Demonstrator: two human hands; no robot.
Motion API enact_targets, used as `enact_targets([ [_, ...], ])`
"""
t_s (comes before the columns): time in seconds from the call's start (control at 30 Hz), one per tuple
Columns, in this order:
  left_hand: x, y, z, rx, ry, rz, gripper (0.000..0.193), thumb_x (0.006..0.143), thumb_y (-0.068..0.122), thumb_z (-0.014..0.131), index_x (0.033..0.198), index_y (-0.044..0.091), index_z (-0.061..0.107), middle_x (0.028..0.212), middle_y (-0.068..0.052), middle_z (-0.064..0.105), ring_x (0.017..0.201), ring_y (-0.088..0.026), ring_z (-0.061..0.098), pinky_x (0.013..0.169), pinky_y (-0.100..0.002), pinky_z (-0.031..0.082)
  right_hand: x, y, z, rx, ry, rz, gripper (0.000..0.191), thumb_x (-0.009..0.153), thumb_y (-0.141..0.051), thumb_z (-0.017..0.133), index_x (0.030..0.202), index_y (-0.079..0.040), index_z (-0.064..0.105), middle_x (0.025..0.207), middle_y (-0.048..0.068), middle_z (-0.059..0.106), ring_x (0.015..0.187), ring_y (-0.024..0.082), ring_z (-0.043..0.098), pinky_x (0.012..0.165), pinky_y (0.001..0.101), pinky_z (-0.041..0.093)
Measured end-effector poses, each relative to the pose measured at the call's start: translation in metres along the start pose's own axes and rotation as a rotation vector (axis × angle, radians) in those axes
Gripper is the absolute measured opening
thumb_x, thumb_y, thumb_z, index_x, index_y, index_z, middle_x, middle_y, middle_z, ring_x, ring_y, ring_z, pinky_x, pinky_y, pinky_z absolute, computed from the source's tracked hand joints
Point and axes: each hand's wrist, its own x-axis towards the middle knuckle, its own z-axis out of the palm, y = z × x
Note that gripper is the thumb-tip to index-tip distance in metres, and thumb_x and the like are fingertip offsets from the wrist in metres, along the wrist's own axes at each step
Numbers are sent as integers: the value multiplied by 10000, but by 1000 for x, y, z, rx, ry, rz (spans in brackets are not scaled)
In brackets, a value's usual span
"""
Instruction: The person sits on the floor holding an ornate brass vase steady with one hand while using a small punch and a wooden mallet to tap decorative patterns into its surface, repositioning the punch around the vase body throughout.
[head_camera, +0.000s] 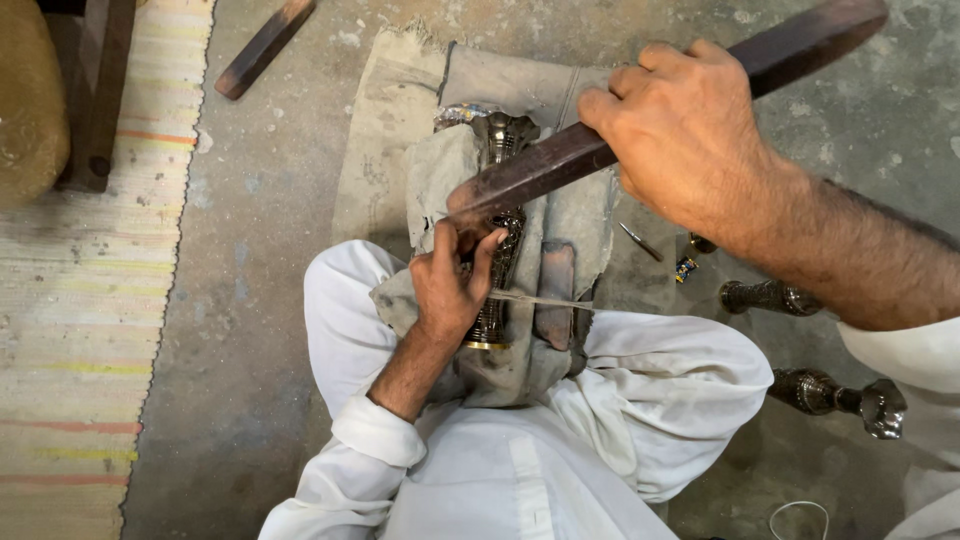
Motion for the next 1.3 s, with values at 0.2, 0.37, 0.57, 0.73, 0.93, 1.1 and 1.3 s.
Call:
enact_targets([
  [0.2,2,4,-3,-20,15,-1,374,975,189,805,913,62,460,640,-37,603,483,-83,552,422,-287,439,3,0,-3,83,-30,33,231,763,-126,794,977,-110,710,872,41,710,904,245,678,753,407,522],
  [0.37,3,10,-4,-12,10,-15,347,965,168,817,984,26,501,644,-58,604,481,-129,560,440,-327,450,1,-2,0,7,-27,27,215,838,-148,831,1006,-153,696,924,30,706,937,229,674,793,415,519],
  [0.57,3,12,-6,-43,-15,-54,312,978,175,796,1076,11,549,692,-85,662,506,-163,616,470,-341,482,-6,6,1,241,-43,108,364,680,-126,840,1003,-77,679,887,83,681,885,298,652,782,453,523],
  [0.73,3,9,-4,-37,9,19,306,999,185,778,1126,18,555,734,-82,673,552,-157,645,489,-315,505,-8,7,5,277,-3,125,330,780,-142,843,1057,-103,670,894,43,674,897,247,643,845,439,507],
  [0.93,2,4,-3,-45,-13,16,319,1003,206,767,1145,17,553,728,-62,693,527,-114,638,458,-289,494,-12,8,9,292,-17,158,374,719,-128,848,1053,-84,686,848,64,658,855,254,636,765,427,484],
  [1.1,4,7,-4,17,-41,-30,346,988,226,818,999,40,526,654,-67,653,480,-149,616,463,-321,477,-16,7,21,208,15,121,323,731,-122,832,1024,-127,698,877,31,675,862,223,646,760,406,482],
  [1.3,7,15,-8,-9,-30,2,288,971,178,808,1038,36,567,720,-88,704,496,-181,648,474,-337,482,-20,9,26,143,60,99,310,788,-95,821,1069,-149,704,924,11,679,900,217,635,814,411,494],
])
